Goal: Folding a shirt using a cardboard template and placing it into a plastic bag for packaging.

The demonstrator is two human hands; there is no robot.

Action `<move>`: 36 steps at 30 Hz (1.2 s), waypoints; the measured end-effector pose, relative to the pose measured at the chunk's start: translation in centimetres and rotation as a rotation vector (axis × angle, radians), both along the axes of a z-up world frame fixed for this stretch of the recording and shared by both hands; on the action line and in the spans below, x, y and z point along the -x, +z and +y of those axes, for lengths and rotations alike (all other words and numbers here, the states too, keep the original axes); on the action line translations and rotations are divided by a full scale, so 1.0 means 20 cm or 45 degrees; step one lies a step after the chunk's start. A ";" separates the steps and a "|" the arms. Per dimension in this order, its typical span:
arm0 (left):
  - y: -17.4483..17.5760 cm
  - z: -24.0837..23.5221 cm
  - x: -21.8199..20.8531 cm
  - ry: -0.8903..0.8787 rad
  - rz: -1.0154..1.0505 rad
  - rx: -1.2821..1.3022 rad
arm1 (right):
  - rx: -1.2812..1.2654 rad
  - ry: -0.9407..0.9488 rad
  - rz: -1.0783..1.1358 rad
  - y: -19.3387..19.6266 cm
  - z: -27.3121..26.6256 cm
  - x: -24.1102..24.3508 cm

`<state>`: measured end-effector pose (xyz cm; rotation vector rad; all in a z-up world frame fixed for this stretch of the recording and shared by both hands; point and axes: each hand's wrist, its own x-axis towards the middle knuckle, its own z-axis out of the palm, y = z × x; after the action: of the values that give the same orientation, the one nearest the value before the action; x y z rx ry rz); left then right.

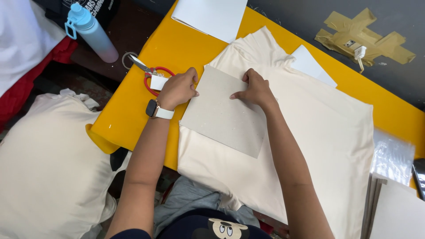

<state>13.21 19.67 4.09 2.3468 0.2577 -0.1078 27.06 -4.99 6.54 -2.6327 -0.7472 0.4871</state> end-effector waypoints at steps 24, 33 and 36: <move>0.14 -0.14 0.52 0.229 -0.568 0.032 | 0.144 0.964 -0.408 -0.21 -0.16 0.42; -0.14 -0.29 0.87 0.258 -0.406 -0.177 | 0.124 0.958 -0.414 -0.21 -0.17 0.43; -0.13 -0.27 0.81 0.322 -0.356 -0.096 | 0.131 0.950 -0.437 -0.22 -0.17 0.44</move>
<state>-3.05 14.21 1.49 2.3468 0.4217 0.3558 18.32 -8.31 2.20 -2.4785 -1.8752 0.2528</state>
